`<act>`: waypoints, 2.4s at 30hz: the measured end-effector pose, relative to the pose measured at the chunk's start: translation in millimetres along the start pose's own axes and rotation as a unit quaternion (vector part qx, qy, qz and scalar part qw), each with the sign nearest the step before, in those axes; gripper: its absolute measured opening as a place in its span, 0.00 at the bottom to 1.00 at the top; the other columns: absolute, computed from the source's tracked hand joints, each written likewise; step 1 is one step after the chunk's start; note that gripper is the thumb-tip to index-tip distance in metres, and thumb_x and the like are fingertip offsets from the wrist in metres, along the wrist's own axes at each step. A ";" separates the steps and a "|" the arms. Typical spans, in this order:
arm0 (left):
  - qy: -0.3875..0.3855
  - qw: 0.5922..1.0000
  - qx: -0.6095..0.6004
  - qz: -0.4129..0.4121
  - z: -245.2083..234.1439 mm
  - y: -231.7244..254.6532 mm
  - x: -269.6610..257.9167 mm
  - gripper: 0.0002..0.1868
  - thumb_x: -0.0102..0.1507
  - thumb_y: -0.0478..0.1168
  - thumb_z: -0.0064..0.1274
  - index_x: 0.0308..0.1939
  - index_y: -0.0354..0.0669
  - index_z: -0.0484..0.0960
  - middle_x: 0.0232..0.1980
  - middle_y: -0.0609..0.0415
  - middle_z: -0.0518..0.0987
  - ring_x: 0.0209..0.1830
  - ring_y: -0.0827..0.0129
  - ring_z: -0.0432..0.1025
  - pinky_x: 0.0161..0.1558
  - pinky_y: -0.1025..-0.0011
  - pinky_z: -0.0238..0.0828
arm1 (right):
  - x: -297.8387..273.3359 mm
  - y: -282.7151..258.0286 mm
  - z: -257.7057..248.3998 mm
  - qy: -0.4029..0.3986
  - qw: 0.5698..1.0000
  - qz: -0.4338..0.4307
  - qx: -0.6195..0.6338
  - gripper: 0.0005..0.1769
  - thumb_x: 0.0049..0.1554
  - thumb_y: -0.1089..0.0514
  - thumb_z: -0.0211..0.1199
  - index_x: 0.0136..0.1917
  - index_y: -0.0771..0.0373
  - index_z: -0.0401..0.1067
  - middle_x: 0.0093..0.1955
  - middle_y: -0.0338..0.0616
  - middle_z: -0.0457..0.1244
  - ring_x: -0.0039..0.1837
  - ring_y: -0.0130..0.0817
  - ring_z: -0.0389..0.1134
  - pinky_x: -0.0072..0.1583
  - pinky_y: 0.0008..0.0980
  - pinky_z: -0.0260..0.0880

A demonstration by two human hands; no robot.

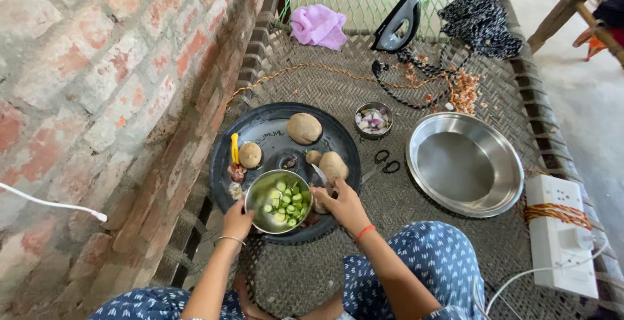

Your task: The person peels several potatoes using a peeler and a knife, removing the skin and placing the peeled potatoes into a metal bowl. The person also handles a small bowl of chopped green vegetables and a bowl of chopped onions.

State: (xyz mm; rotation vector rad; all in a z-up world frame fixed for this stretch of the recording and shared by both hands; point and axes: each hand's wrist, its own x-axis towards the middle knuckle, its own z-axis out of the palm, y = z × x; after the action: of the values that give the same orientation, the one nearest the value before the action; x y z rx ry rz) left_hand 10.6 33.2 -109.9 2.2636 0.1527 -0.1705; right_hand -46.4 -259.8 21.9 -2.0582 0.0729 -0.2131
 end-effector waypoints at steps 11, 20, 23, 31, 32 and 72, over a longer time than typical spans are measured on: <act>-0.035 0.961 -0.270 0.043 14.1 89.5 -56.9 0.26 0.65 0.39 0.53 0.69 0.46 0.70 0.61 0.49 0.81 0.55 0.61 0.78 0.55 0.62 0.75 | -5.4 16.3 -18.4 0.027 0.996 0.045 -0.069 0.24 0.55 0.48 0.67 0.56 0.68 0.71 0.44 0.56 0.69 0.45 0.46 0.72 0.50 0.41 0.71; -0.112 0.921 -0.373 0.026 -9.2 116.4 -60.7 0.25 0.67 0.48 0.53 0.66 0.46 0.77 0.62 0.53 0.82 0.60 0.73 0.75 0.58 0.74 0.72 | 16.8 65.1 -38.1 0.042 0.901 0.282 0.328 0.05 0.57 0.61 0.61 0.42 0.65 0.69 0.28 0.38 0.55 0.25 0.26 0.51 0.27 0.30 0.47; -0.103 0.936 -0.332 0.061 -8.9 113.8 -48.5 0.22 0.65 0.45 0.55 0.63 0.45 0.80 0.59 0.52 0.83 0.55 0.68 0.77 0.54 0.72 0.74 | 36.1 60.8 -58.2 0.088 0.883 0.299 0.351 0.04 0.57 0.63 0.59 0.41 0.64 0.68 0.27 0.36 0.54 0.25 0.24 0.51 0.27 0.28 0.47; -0.048 0.987 -0.104 0.116 -23.4 119.0 -36.8 0.15 0.64 0.39 0.55 0.55 0.47 0.83 0.58 0.55 0.77 0.53 0.69 0.75 0.45 0.72 0.76 | 149.9 75.6 -105.4 0.208 0.888 0.238 0.335 0.04 0.56 0.64 0.60 0.41 0.65 0.67 0.29 0.38 0.58 0.25 0.27 0.55 0.27 0.30 0.53; -0.045 0.985 -0.113 0.126 -24.3 119.3 -36.4 0.15 0.64 0.38 0.54 0.55 0.48 0.83 0.57 0.56 0.77 0.53 0.69 0.76 0.44 0.72 0.77 | 171.7 81.3 -108.4 0.217 0.890 0.237 0.324 0.04 0.56 0.64 0.60 0.41 0.65 0.67 0.28 0.39 0.57 0.25 0.27 0.55 0.27 0.31 0.54; -0.077 0.967 0.211 0.118 -58.5 123.5 -67.2 0.23 0.59 0.57 0.56 0.53 0.51 0.83 0.48 0.53 0.83 0.45 0.53 0.78 0.44 0.56 0.76 | 69.0 201.9 -87.4 0.069 0.927 0.200 -0.311 0.19 0.55 0.55 0.64 0.60 0.59 0.74 0.56 0.60 0.69 0.61 0.58 0.70 0.62 0.50 0.69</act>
State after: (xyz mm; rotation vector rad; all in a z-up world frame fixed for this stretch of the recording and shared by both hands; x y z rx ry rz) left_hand -30.7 -4.5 31.7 2.6535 -0.2609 -0.2711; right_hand 13.3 -441.8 -106.6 -2.5923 0.7231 -0.0820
